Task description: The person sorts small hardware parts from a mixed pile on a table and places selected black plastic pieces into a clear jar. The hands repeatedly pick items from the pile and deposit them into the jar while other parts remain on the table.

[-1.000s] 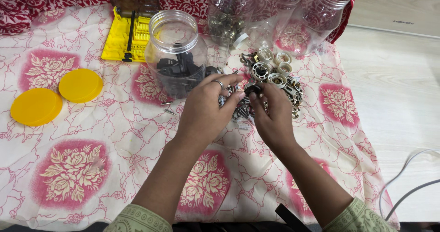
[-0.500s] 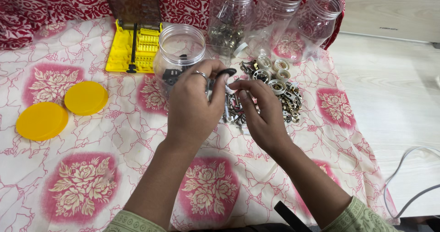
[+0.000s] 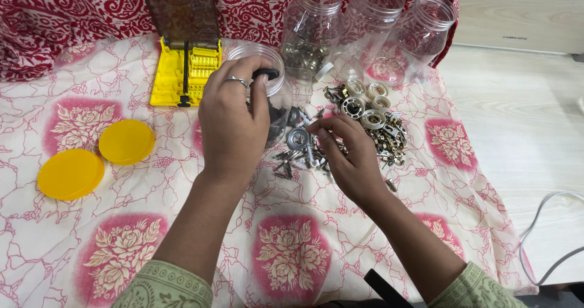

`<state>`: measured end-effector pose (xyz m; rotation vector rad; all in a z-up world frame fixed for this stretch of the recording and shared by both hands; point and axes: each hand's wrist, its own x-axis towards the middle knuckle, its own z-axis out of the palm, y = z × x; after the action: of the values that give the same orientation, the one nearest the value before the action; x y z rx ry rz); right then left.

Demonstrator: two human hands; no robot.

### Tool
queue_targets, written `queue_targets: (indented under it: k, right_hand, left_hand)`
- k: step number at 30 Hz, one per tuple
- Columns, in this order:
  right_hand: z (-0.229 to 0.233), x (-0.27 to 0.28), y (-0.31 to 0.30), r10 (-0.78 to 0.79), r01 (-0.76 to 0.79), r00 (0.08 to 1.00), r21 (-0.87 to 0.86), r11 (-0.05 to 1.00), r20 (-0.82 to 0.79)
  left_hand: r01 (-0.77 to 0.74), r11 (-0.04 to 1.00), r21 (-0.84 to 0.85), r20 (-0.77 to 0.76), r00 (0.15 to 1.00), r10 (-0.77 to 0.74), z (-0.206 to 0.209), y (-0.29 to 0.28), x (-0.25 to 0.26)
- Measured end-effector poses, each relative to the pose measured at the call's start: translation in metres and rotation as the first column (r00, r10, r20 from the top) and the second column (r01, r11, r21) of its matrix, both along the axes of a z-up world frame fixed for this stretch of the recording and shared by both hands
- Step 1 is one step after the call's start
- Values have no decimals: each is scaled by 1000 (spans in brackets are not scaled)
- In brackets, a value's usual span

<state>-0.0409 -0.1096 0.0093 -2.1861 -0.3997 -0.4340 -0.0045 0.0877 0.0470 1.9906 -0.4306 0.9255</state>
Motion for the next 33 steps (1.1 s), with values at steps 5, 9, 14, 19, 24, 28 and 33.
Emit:
queue_targets:
  k: [5, 9, 14, 19, 24, 28, 33]
  right_hand:
    - [-2, 2, 0, -3, 3, 1000, -10, 1000, -4]
    - [-4, 2, -3, -23, 22, 999, -49, 999, -33]
    - [-5, 0, -4, -27, 25, 998, -48, 999, -49]
    - [-6, 1, -7, -25, 23, 998, -45, 999, -65]
    - [-9, -1, -11, -19, 17, 998, -25, 1000, -61]
    - [-14, -3, -15, -36, 34, 997, -35, 999, -67]
    - [-21, -9, -23, -22, 21, 999, -34, 999, -29]
  left_hand:
    - [-11, 1000, 26, -30, 999, 12, -4, 4, 5]
    - [-20, 999, 28, -11, 1000, 20, -7, 3, 7]
    - [-30, 999, 29, -55, 998, 32, -6, 1, 7]
    - [-27, 999, 42, 2, 1000, 27, -3, -2, 1]
    - [-27, 998, 55, 104, 994, 21, -1, -11, -17]
    - [121, 992, -29, 55, 991, -120, -2, -19, -28]
    - [174, 979, -105, -84, 979, -183, -10, -28, -34]
